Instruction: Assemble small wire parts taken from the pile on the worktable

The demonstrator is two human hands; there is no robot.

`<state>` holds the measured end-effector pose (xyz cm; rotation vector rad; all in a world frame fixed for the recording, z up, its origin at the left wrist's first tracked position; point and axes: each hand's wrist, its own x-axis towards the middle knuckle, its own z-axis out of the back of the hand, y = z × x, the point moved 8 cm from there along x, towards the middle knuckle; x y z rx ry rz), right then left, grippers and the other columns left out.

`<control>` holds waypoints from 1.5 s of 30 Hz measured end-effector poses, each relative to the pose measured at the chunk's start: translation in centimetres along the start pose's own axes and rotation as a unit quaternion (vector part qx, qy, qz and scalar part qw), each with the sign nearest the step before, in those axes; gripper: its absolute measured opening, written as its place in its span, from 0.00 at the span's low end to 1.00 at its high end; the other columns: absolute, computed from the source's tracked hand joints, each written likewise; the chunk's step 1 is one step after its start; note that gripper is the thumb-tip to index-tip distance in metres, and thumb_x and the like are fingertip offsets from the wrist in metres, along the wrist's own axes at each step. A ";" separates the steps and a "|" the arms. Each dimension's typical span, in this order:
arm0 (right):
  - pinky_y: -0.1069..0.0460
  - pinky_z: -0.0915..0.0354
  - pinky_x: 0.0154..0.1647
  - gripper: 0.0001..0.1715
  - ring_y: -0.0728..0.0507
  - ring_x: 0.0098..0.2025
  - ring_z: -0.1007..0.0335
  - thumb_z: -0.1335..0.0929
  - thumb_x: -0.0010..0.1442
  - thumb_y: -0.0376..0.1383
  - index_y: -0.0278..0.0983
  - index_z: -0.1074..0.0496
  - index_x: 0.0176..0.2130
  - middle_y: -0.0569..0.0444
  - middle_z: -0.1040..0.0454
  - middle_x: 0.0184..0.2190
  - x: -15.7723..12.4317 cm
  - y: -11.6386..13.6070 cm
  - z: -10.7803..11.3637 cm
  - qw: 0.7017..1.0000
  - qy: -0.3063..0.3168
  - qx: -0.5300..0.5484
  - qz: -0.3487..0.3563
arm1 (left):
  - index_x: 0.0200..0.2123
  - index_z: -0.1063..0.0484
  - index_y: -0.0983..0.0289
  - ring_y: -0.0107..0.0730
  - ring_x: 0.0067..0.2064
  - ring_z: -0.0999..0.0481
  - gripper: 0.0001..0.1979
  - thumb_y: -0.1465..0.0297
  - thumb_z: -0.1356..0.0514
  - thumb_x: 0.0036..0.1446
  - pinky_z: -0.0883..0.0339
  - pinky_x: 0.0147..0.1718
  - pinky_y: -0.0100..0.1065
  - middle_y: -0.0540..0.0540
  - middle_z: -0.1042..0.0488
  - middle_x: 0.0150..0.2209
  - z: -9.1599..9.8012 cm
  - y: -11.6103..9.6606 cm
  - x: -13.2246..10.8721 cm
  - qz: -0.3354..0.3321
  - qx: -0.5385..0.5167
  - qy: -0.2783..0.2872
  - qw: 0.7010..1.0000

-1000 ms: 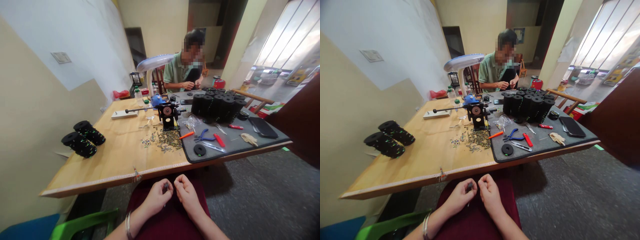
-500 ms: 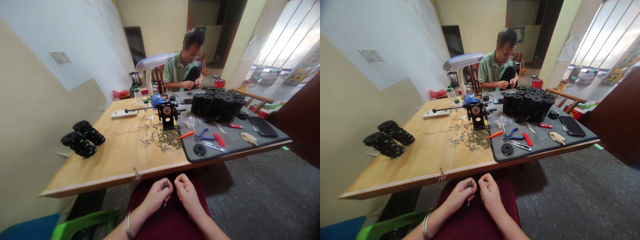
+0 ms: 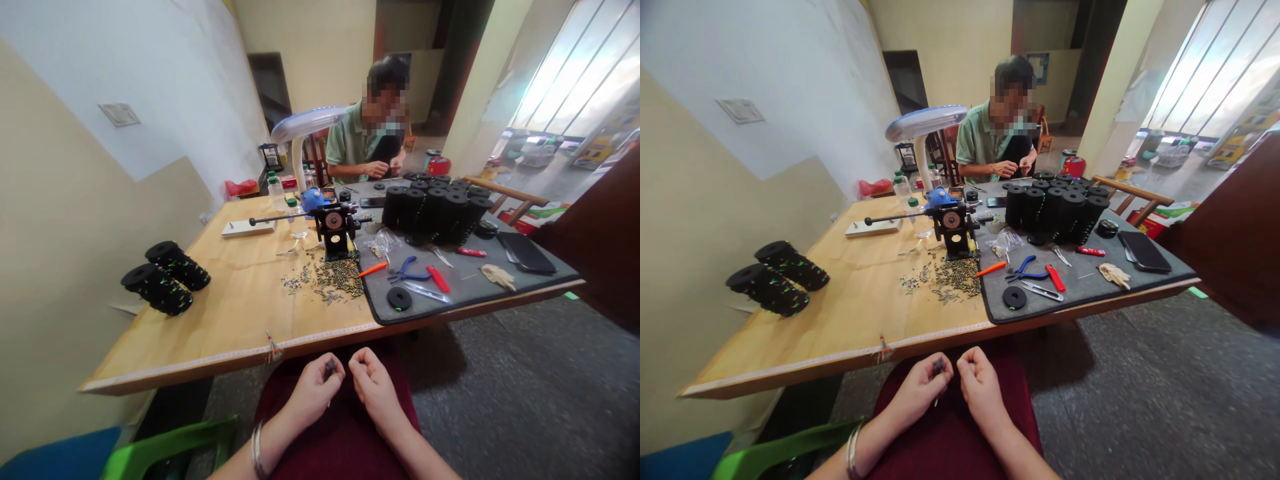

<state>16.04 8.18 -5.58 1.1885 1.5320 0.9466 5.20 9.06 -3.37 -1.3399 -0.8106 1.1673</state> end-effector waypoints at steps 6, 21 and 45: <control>0.58 0.61 0.13 0.19 0.55 0.13 0.60 0.34 0.53 0.50 0.39 0.42 0.28 0.71 0.50 0.12 0.0 -0.2 -0.2 1.000 0.012 0.008 0.001 | 0.23 0.34 0.64 0.27 0.26 0.39 0.02 0.74 0.44 0.47 0.43 0.27 0.28 0.47 0.36 0.22 -0.1 -0.7 0.1 -0.023 0.027 -0.014 0.999; 0.55 0.55 0.21 0.09 0.53 0.20 0.55 0.34 0.50 0.35 0.37 0.39 0.22 0.64 0.46 0.16 -0.2 0.7 -1.0 0.989 0.074 -0.127 0.026 | 0.27 0.31 0.64 0.30 0.30 0.33 0.06 0.68 0.40 0.50 0.39 0.32 0.29 0.50 0.30 0.26 1.4 -2.4 0.1 -0.041 0.005 -0.052 0.998; 0.57 0.63 0.15 0.09 0.56 0.13 0.58 0.35 0.49 0.37 0.38 0.39 0.23 0.67 0.44 0.10 -0.7 -0.7 0.2 0.997 0.063 0.010 -0.047 | 0.38 0.23 0.65 0.25 0.23 0.48 0.15 0.73 0.39 0.43 0.54 0.24 0.29 0.42 0.47 0.18 1.0 -0.1 0.6 0.033 0.066 0.026 0.997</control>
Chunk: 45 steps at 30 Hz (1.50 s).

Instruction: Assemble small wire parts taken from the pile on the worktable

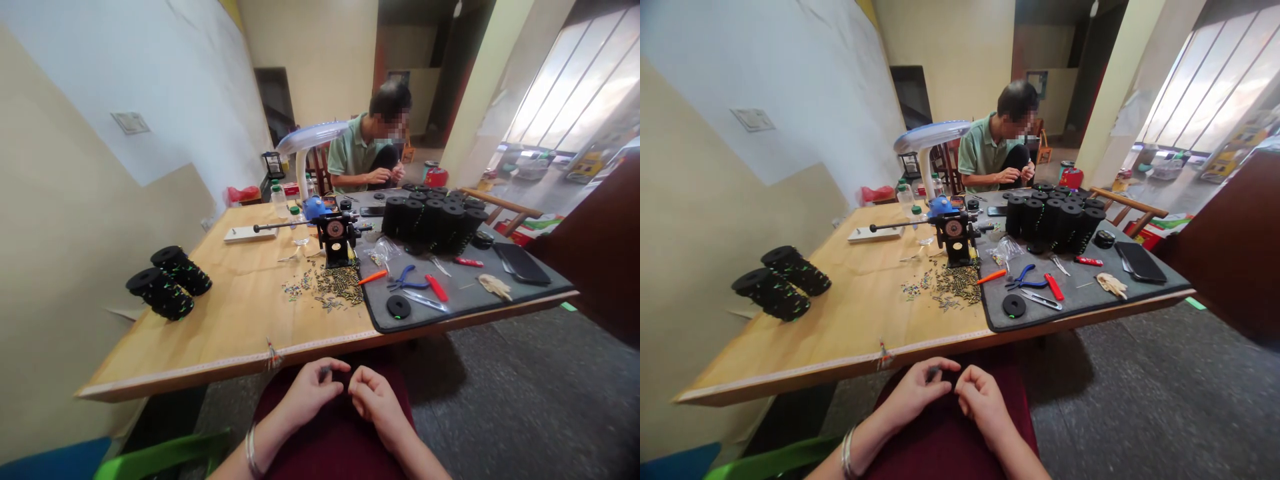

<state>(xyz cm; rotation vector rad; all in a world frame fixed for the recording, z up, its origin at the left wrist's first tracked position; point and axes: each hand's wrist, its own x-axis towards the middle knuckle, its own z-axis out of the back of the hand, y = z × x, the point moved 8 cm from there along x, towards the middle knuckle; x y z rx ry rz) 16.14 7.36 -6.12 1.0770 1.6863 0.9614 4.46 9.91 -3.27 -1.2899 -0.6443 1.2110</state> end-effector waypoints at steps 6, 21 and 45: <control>0.57 0.66 0.14 0.11 0.56 0.13 0.62 0.33 0.49 0.39 0.37 0.37 0.23 0.68 0.45 0.09 0.2 -0.3 0.0 0.998 0.010 0.068 -0.016 | 0.36 0.22 0.65 0.23 0.23 0.50 0.14 0.70 0.36 0.42 0.55 0.23 0.28 0.42 0.48 0.18 -0.2 -0.4 0.3 -0.012 -0.043 0.023 0.999; 0.57 0.66 0.14 0.11 0.57 0.12 0.64 0.32 0.49 0.38 0.36 0.37 0.23 0.68 0.46 0.09 0.1 -0.4 -0.5 0.988 0.040 0.146 -0.027 | 0.35 0.22 0.67 0.21 0.19 0.46 0.17 0.62 0.33 0.42 0.54 0.19 0.26 0.43 0.40 0.15 -1.1 0.2 0.2 0.034 -0.183 0.014 0.982; 0.55 0.41 0.22 0.16 0.51 0.20 0.37 0.32 0.54 0.45 0.35 0.31 0.35 0.60 0.30 0.19 1.1 3.2 -0.9 0.995 0.048 -0.077 0.045 | 0.24 0.27 0.65 0.31 0.25 0.33 0.10 0.65 0.41 0.51 0.41 0.26 0.29 0.51 0.27 0.21 0.5 -2.7 -0.4 -0.063 0.036 -0.087 0.994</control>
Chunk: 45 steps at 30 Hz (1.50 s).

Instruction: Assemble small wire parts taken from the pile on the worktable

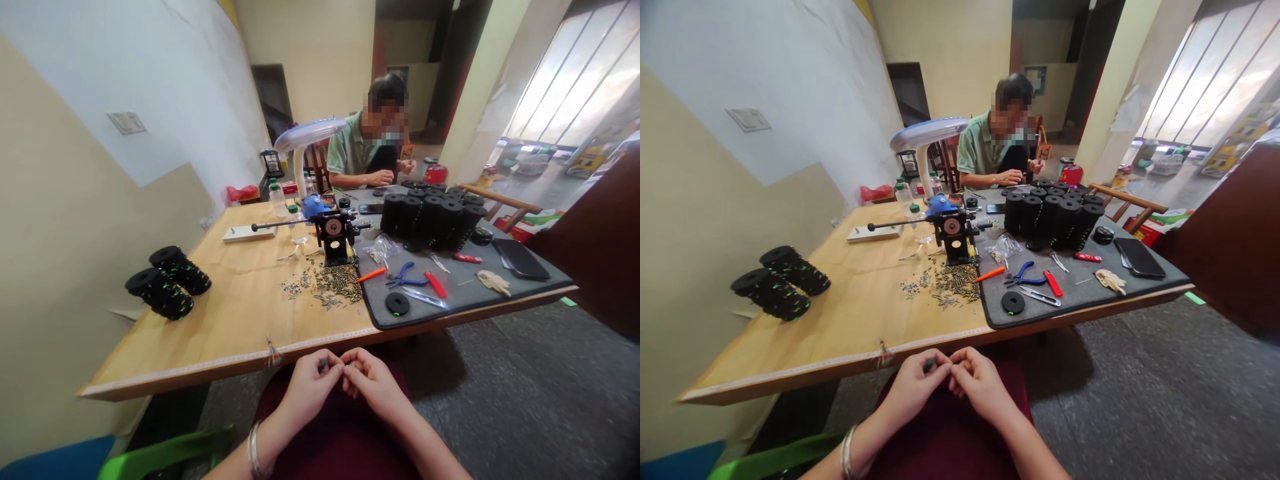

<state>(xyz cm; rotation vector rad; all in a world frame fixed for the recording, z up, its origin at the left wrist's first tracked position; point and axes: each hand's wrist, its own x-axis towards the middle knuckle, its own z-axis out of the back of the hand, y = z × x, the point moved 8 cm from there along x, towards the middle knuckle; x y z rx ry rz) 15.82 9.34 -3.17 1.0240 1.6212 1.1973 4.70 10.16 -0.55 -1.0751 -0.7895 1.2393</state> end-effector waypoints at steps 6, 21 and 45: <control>0.56 0.49 0.21 0.11 0.52 0.18 0.46 0.33 0.54 0.39 0.37 0.35 0.25 0.63 0.38 0.15 -0.5 0.3 0.0 0.996 -0.017 -0.083 0.026 | 0.27 0.26 0.63 0.33 0.27 0.31 0.09 0.66 0.43 0.54 0.41 0.27 0.31 0.53 0.25 0.24 3.0 -3.0 -1.1 -0.047 0.099 -0.018 0.994; 0.56 0.63 0.16 0.23 0.56 0.14 0.60 0.29 0.49 0.52 0.38 0.39 0.25 0.68 0.47 0.10 -0.4 -2.0 0.2 0.991 -0.071 0.109 -0.016 | 0.32 0.27 0.60 0.35 0.37 0.28 0.08 0.73 0.46 0.54 0.38 0.37 0.31 0.53 0.28 0.35 13.5 -0.4 1.6 -0.051 0.389 0.047 0.919; 0.62 0.58 0.11 0.19 0.56 0.14 0.46 0.27 0.50 0.46 0.37 0.37 0.29 0.61 0.30 0.16 -1.5 -1.9 1.2 0.972 -0.137 0.184 -0.053 | 0.46 0.34 0.67 0.45 0.43 0.24 0.15 0.67 0.51 0.58 0.32 0.39 0.39 0.64 0.24 0.42 20.7 1.8 3.6 0.043 0.471 -0.208 0.856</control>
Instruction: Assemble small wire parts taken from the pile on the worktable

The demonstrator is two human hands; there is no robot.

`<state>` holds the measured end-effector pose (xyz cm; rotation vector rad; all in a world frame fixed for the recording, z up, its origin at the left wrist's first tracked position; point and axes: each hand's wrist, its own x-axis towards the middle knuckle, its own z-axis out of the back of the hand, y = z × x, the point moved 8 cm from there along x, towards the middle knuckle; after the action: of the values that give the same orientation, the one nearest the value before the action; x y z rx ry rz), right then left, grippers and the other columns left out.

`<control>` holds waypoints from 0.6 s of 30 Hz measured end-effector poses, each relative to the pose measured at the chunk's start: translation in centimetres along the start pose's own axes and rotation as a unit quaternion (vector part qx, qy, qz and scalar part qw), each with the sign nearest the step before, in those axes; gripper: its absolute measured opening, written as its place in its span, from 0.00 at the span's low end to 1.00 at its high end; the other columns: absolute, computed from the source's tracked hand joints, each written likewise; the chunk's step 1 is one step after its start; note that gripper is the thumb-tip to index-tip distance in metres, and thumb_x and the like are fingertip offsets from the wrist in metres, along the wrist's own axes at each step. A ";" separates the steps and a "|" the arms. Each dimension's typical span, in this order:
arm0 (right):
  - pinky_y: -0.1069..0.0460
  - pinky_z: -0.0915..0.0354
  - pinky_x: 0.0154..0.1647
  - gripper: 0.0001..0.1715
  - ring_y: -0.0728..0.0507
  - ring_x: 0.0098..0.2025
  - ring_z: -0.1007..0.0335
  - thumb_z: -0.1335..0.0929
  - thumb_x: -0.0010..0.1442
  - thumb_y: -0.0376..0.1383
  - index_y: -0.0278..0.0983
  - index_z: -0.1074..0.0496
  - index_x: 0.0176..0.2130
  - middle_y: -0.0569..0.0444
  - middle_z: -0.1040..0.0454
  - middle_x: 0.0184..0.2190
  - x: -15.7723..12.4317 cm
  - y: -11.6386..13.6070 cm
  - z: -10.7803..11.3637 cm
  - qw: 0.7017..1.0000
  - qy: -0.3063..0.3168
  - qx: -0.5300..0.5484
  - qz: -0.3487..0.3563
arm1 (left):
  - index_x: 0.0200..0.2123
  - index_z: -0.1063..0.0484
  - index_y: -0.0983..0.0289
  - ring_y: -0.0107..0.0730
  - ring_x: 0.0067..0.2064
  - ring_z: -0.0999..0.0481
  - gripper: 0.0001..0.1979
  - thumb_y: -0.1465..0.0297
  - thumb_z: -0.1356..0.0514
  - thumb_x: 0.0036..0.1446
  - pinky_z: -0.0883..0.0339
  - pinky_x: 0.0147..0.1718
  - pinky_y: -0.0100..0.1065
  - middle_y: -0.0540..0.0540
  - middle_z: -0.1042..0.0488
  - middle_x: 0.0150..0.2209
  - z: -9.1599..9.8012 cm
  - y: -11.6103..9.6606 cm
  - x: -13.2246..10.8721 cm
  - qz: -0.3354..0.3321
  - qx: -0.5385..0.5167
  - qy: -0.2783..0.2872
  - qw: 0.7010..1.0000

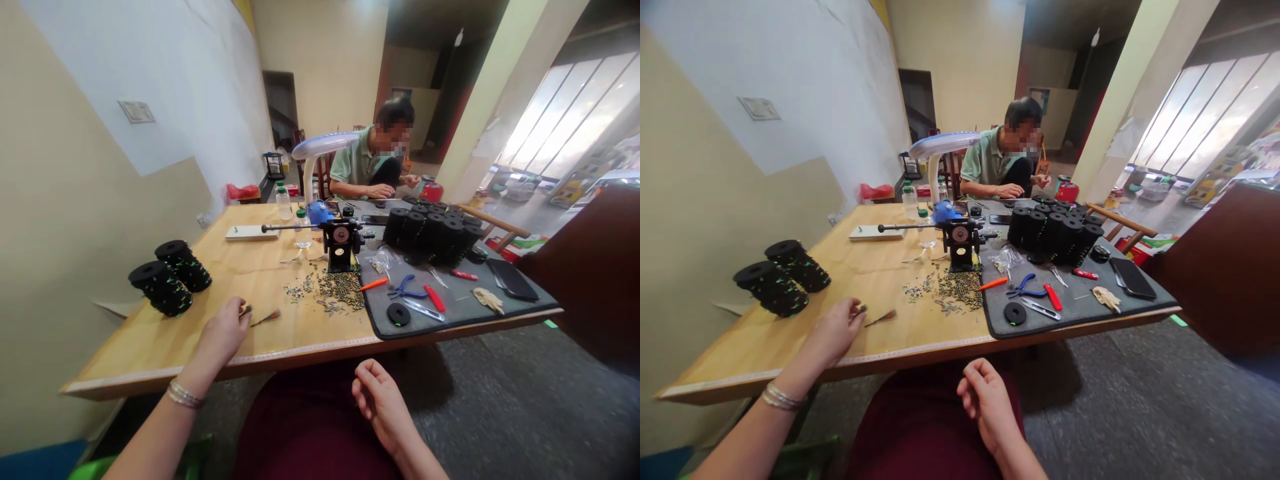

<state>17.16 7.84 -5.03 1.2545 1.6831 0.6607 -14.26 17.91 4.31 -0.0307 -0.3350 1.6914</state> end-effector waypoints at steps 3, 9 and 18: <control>0.62 0.52 0.13 0.19 0.53 0.20 0.35 0.27 0.50 0.46 0.37 0.37 0.29 0.53 0.23 0.26 -0.1 0.4 -0.3 1.000 0.006 0.003 -0.002 | 0.47 0.34 0.68 0.47 0.44 0.25 0.16 0.68 0.51 0.58 0.33 0.41 0.42 0.65 0.25 0.44 0.5 -0.6 -0.2 -0.029 0.027 -0.014 0.999; 0.62 0.52 0.13 0.18 0.55 0.18 0.39 0.27 0.51 0.44 0.36 0.36 0.28 0.57 0.27 0.23 -0.4 0.6 -0.5 1.000 0.006 -0.011 0.010 | 0.41 0.30 0.68 0.50 0.45 0.29 0.14 0.66 0.49 0.58 0.37 0.47 0.47 0.65 0.25 0.40 5.7 -5.0 -3.8 -0.114 -0.060 -0.167 0.978; 0.60 0.54 0.15 0.20 0.56 0.15 0.49 0.29 0.52 0.49 0.36 0.36 0.29 0.63 0.35 0.17 -0.7 1.2 -1.7 0.994 0.033 -0.089 0.055 | 0.36 0.31 0.66 0.29 0.28 0.32 0.16 0.60 0.38 0.49 0.38 0.29 0.30 0.51 0.30 0.27 -4.9 -16.1 -11.2 -0.049 -0.580 0.269 0.767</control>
<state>16.28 7.78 -3.03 1.2161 1.5777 0.9076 4.06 9.76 1.51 -1.3648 -0.8722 1.0579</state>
